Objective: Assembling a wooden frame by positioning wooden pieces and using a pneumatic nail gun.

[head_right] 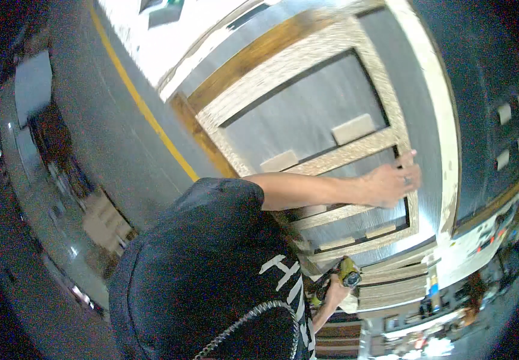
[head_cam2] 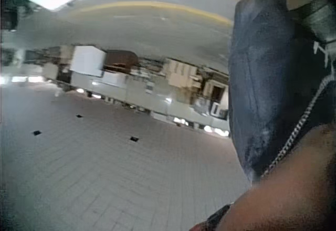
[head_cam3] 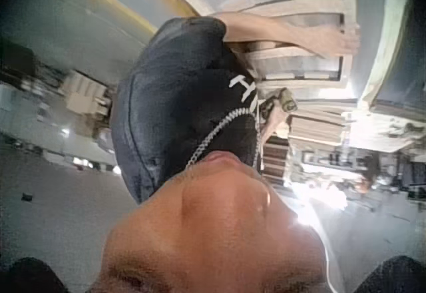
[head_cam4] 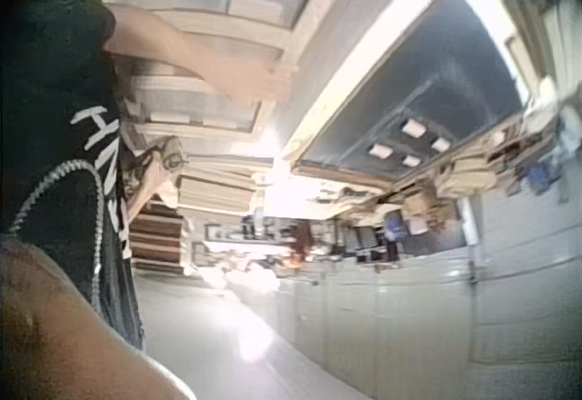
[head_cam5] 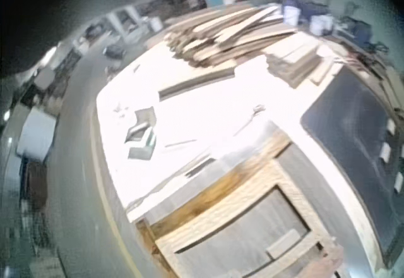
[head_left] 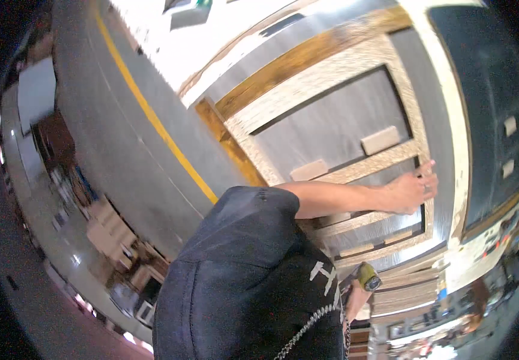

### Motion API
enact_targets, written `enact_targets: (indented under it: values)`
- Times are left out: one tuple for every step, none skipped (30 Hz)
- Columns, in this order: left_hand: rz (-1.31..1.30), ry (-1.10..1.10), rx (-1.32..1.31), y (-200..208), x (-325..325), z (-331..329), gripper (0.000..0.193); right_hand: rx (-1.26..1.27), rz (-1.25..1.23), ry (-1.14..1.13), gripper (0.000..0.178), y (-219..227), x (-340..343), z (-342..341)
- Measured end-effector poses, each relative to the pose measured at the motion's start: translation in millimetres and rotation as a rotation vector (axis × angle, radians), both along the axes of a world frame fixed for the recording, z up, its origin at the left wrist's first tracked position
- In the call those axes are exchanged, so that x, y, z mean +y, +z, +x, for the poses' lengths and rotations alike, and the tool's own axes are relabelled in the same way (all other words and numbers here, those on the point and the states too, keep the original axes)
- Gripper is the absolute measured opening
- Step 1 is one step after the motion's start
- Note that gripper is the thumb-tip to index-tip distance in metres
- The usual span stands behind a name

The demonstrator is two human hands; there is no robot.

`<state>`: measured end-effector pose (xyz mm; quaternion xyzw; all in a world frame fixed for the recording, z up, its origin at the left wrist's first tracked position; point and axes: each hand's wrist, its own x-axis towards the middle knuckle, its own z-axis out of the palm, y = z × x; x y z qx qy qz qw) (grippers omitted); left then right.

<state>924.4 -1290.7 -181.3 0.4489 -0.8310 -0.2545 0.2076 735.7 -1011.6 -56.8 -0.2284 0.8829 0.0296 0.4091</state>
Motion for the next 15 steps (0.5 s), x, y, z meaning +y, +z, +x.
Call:
enact_targets:
  values:
    - [-0.004,-0.025,-0.043,6.7,-0.2,10.5,0.055,0.006,0.006,0.054,0.057,-1.1,-6.5,0.6]
    - [-0.016,-0.065,-0.076,9.2,-0.2,14.5,0.053,0.018,0.065,-0.034,0.052,19.8,-45.0,45.7]
    - [-0.007,-0.026,-0.077,5.5,3.8,11.6,0.053,0.053,0.033,0.042,0.046,13.8,-33.7,32.8]
    - [-0.058,0.015,-0.071,-1.6,6.6,6.5,0.052,0.025,0.053,0.028,0.044,12.2,-32.6,27.5]
    - [-0.112,0.052,-0.069,-3.2,8.7,3.6,0.052,-0.003,0.071,0.011,0.042,12.0,-34.4,24.1]
    - [-0.113,0.080,-0.074,-3.3,9.9,1.7,0.052,-0.013,0.222,-0.036,0.037,12.9,-39.4,20.2]
    - [-0.090,0.068,-0.072,-2.8,10.0,3.9,0.053,0.050,0.102,0.062,0.034,-2.0,-15.4,-11.8]
    - [-0.071,0.048,-0.062,-3.0,11.2,2.9,0.053,0.071,0.090,0.054,0.034,-0.9,-18.8,-4.1]
    - [-0.077,0.062,-0.065,-3.7,11.7,1.6,0.053,0.092,0.076,0.043,0.034,2.4,-21.2,4.4]
    - [-0.083,0.067,-0.075,-3.3,12.8,0.1,0.052,0.090,0.073,0.057,0.034,4.9,-24.9,10.0]
    - [-0.090,0.071,-0.085,-4.2,12.7,-0.7,0.052,0.076,0.076,0.078,0.034,6.4,-28.3,14.7]
    - [-0.108,0.071,-0.099,-8.0,12.0,-1.0,0.052,0.062,0.080,0.097,0.034,7.1,-31.1,19.4]
    - [-0.113,0.080,-0.098,-7.9,12.2,0.3,0.052,0.063,0.074,0.105,0.034,9.0,-33.5,23.2]
    - [-0.108,0.066,-0.095,-7.6,12.2,2.3,0.051,0.044,0.074,0.122,0.032,10.3,-35.8,27.3]
    - [-0.103,0.053,-0.093,-7.1,12.4,4.6,0.051,0.023,0.074,0.140,0.030,12.2,-38.1,32.2]
